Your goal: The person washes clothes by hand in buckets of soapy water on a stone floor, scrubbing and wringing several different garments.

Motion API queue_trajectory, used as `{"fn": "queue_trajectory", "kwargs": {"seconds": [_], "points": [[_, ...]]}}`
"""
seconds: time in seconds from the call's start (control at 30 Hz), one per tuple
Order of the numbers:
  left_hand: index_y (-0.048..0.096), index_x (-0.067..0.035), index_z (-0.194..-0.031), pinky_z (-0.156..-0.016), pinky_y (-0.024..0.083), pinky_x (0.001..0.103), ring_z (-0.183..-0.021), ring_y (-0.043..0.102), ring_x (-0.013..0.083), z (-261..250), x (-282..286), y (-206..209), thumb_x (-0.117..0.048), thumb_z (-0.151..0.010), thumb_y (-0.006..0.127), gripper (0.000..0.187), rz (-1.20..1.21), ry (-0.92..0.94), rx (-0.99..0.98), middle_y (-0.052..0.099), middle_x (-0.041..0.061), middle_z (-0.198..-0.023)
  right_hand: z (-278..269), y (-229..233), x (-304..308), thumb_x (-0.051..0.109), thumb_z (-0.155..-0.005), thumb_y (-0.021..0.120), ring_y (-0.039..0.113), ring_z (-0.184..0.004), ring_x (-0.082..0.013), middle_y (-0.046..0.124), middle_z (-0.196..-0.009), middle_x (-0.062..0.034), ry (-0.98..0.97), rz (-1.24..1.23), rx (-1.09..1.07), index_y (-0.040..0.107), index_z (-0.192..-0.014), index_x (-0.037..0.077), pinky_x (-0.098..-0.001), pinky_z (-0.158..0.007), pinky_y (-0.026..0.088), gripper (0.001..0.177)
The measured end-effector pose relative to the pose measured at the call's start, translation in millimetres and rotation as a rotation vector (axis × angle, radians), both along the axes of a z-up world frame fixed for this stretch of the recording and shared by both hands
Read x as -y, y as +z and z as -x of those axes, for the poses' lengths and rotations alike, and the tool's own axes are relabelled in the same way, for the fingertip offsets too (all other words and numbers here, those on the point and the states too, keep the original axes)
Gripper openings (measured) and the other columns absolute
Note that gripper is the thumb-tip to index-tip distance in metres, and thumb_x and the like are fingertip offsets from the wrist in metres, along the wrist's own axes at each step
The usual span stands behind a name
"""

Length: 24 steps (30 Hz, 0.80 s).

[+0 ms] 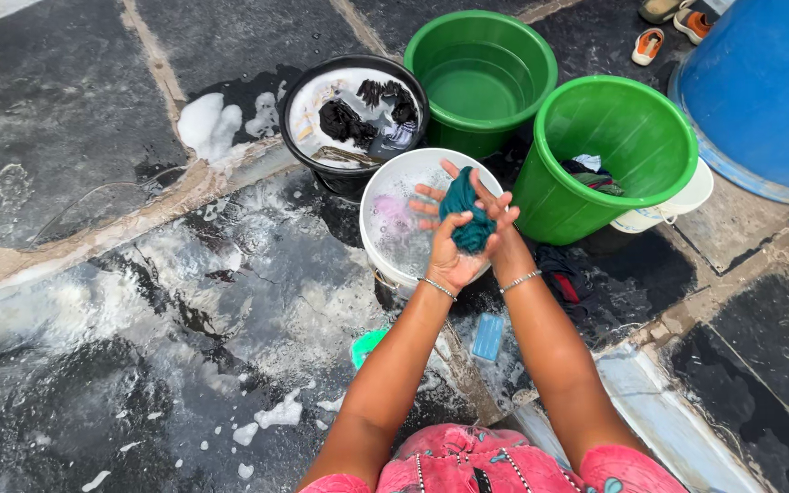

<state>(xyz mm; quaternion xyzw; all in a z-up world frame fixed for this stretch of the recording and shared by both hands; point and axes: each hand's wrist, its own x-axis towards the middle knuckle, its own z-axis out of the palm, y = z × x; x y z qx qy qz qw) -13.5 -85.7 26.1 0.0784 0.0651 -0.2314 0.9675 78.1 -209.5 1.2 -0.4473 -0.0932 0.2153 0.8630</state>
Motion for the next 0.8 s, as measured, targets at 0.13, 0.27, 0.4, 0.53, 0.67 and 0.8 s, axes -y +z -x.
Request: {"fn": "queue_trajectory", "kwargs": {"seconds": [0.13, 0.27, 0.4, 0.53, 0.67, 0.8], "points": [[0.058, -0.01, -0.12, -0.052, 0.043, 0.012, -0.073, 0.053, 0.0034, 4, -18, -8, -0.015, -0.097, 0.069, 0.025, 0.244, -0.295, 0.258, 0.062, 0.002, -0.104, -9, 45, -15, 0.015, -0.097, 0.07, 0.063, -0.086, -0.016, 0.062, -0.102, -0.009, 0.212, 0.014, 0.089, 0.051, -0.14, 0.009, -0.0299, -0.074, 0.055, 0.048], [0.058, -0.006, -0.107, -0.046, 0.028, 0.017, -0.062, 0.041, 0.0045, -24, -43, -9, -0.032, -0.099, 0.073, 0.031, -0.236, -0.429, 0.172, 0.051, -0.002, -0.081, -9, 85, -25, 0.012, -0.097, 0.068, 0.058, -0.076, -0.0111, 0.063, -0.098, -0.006, 0.246, 0.165, 0.037, 0.06, -0.13, 0.003, -0.026, -0.067, 0.051, 0.035], [0.053, -0.012, -0.088, -0.039, 0.02, 0.019, -0.052, 0.037, 0.0023, -39, -46, -5, -0.028, -0.093, 0.075, 0.028, -0.848, -0.411, 0.286, 0.049, -0.006, -0.068, -24, 76, -37, 0.009, -0.099, 0.068, 0.057, -0.074, -0.0113, 0.063, -0.087, -0.0058, 0.231, 0.421, 0.093, 0.067, -0.109, -0.006, -0.0257, -0.068, 0.051, 0.019], [0.061, -0.004, -0.083, -0.04, 0.041, 0.032, -0.049, 0.056, 0.0169, -48, -30, -40, -0.026, -0.086, 0.072, 0.025, -1.278, -0.155, 0.384, 0.06, 0.006, -0.065, -43, 32, -47, 0.005, -0.091, 0.064, 0.056, -0.067, -0.0129, 0.062, -0.077, -0.0052, 0.159, 0.559, 0.098, 0.069, -0.101, -0.006, -0.0274, -0.06, 0.048, 0.016], [0.075, 0.0, -0.088, -0.067, 0.054, 0.052, -0.077, 0.07, 0.044, -64, -23, -79, -0.028, -0.087, 0.07, 0.028, -1.9, 0.316, 0.82, 0.073, 0.027, -0.081, -55, -7, -60, 0.0, -0.089, 0.058, 0.054, -0.063, -0.0188, 0.061, -0.072, -0.0087, -0.109, 0.807, 0.063, 0.07, -0.098, -0.006, -0.0345, -0.056, 0.044, 0.016], [0.076, -0.002, -0.086, -0.073, 0.057, 0.055, -0.079, 0.072, 0.0456, -61, -28, -77, -0.03, -0.085, 0.065, 0.03, -2.243, 0.181, 0.736, 0.072, 0.027, -0.084, -56, -28, -71, 0.012, -0.093, 0.065, 0.07, -0.085, -0.0285, 0.071, -0.089, -0.0167, -0.447, 1.228, 0.237, 0.074, -0.094, 0.001, -0.0388, -0.076, 0.053, 0.014]]}}
